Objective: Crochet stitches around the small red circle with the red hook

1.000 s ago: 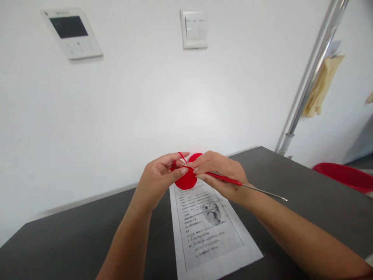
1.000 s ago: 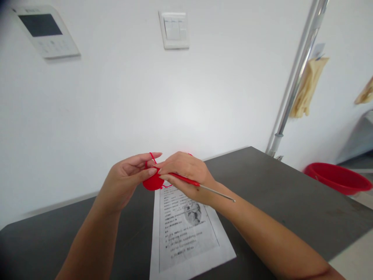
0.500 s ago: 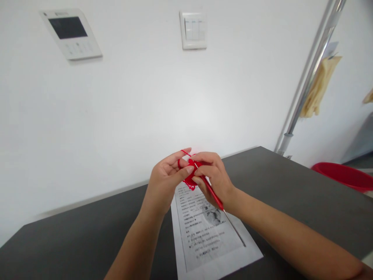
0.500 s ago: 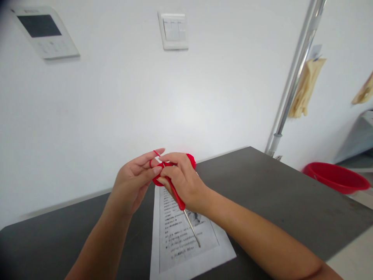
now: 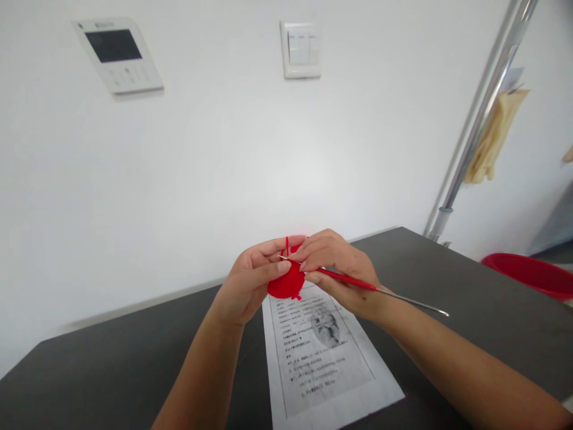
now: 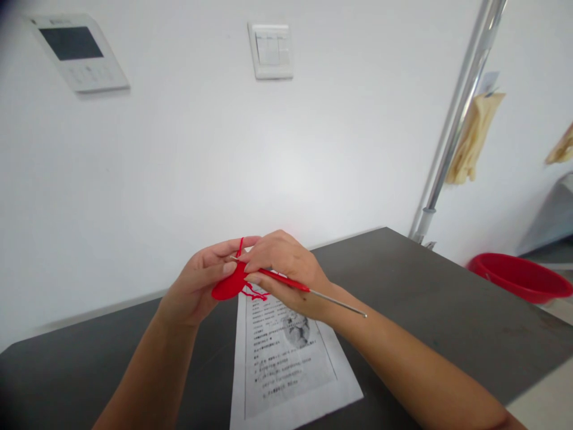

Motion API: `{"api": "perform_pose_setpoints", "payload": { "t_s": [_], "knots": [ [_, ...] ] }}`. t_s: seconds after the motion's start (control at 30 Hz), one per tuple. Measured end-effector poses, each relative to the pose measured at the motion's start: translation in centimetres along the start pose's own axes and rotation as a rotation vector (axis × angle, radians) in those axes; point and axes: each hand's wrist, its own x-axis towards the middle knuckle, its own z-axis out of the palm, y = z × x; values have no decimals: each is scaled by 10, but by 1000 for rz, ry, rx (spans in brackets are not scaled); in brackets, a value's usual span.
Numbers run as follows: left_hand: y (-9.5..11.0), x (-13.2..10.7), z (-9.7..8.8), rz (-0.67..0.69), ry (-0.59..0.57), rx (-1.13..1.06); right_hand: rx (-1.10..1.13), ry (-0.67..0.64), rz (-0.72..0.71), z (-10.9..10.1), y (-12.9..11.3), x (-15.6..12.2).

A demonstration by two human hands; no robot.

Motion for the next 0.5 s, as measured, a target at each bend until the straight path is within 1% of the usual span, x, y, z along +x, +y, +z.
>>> {"api": "perform_pose_setpoints", "payload": {
  "t_s": [0.13,0.23,0.37,0.5],
  "knots": [
    [2,-3,3,1,-12,43,-73,-71,-124,-7,-2,5],
    [3,-4,5,-9,-12,46,-77,-113,-151,-16,-7,9],
    [6,-6,6,19,33,29,43,-106,-78,-20,-11,9],
    [11,-8,8,55,21,-9,238,-58,101,-17,-12,5]
  ]
}}
